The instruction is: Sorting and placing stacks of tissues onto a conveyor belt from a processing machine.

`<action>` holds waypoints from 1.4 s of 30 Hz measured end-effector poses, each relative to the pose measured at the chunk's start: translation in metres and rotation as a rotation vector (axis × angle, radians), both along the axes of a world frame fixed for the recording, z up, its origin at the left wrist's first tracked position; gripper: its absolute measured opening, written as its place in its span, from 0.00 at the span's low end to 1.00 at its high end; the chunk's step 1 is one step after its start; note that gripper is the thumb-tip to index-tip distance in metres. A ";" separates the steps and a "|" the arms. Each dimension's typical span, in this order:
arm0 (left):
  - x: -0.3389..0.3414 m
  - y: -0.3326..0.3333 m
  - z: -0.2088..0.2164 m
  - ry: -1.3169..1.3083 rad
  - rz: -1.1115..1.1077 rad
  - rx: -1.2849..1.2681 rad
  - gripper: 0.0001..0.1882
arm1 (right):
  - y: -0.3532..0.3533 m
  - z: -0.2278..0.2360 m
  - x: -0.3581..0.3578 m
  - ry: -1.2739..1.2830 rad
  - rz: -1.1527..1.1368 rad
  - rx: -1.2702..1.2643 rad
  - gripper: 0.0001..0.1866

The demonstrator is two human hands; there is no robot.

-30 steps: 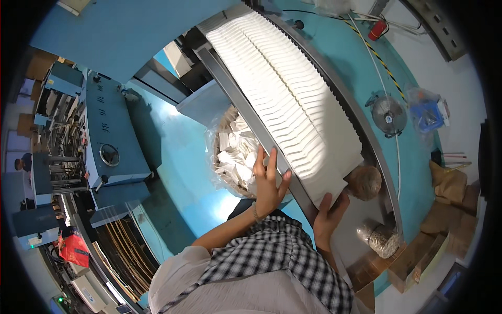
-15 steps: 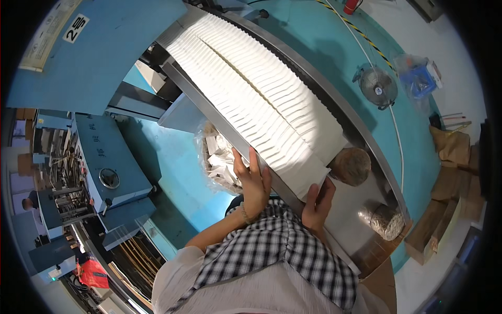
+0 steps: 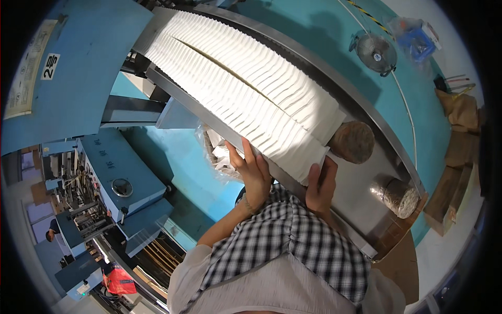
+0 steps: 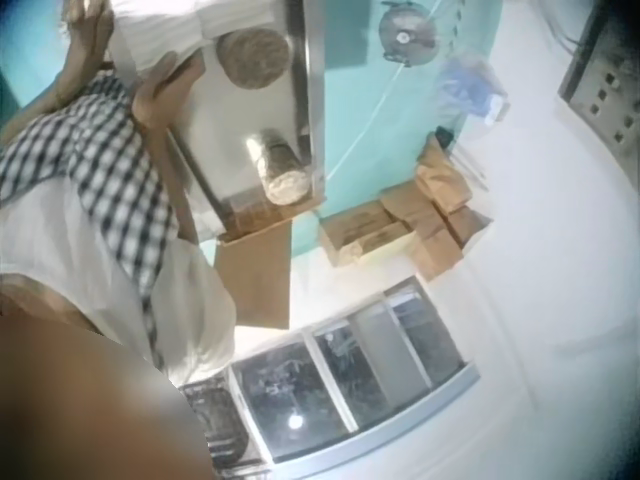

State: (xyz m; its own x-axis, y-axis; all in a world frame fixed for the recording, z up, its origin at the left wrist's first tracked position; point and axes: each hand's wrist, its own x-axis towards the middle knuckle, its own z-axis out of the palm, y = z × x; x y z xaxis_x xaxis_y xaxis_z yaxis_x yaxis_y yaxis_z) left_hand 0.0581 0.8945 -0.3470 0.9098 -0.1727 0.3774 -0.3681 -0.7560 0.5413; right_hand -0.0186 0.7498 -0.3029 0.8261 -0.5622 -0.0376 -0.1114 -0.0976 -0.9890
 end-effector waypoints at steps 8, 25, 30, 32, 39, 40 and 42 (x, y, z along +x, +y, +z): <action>0.000 -0.003 0.009 0.088 0.033 -0.095 0.28 | 0.000 -0.005 -0.004 0.027 -0.039 0.053 0.22; 0.004 0.008 0.001 -0.037 0.026 -0.308 0.28 | -0.009 -0.019 -0.001 -0.015 -0.031 -0.078 0.20; 0.003 0.016 0.004 0.033 0.003 -0.387 0.29 | -0.009 -0.013 -0.006 0.044 -0.012 -0.020 0.20; 0.003 0.019 0.005 0.044 -0.005 -0.403 0.29 | -0.009 -0.011 -0.007 0.068 -0.001 -0.060 0.20; 0.001 0.019 0.005 0.062 -0.002 -0.422 0.29 | -0.004 -0.006 -0.010 0.078 0.024 -0.255 0.22; 0.002 0.019 0.005 0.059 0.007 -0.398 0.29 | -0.003 -0.004 -0.009 0.075 0.027 -0.257 0.22; 0.003 0.018 0.004 0.051 0.005 -0.424 0.29 | -0.002 -0.001 -0.009 0.065 0.046 -0.280 0.24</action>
State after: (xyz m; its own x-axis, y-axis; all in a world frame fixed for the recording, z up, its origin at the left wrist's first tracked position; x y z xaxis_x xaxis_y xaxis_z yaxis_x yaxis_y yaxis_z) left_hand 0.0607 0.9128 -0.3432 0.9297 -0.0076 0.3682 -0.3293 -0.4646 0.8220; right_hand -0.0278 0.7478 -0.3038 0.8522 -0.5198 0.0601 -0.1628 -0.3725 -0.9137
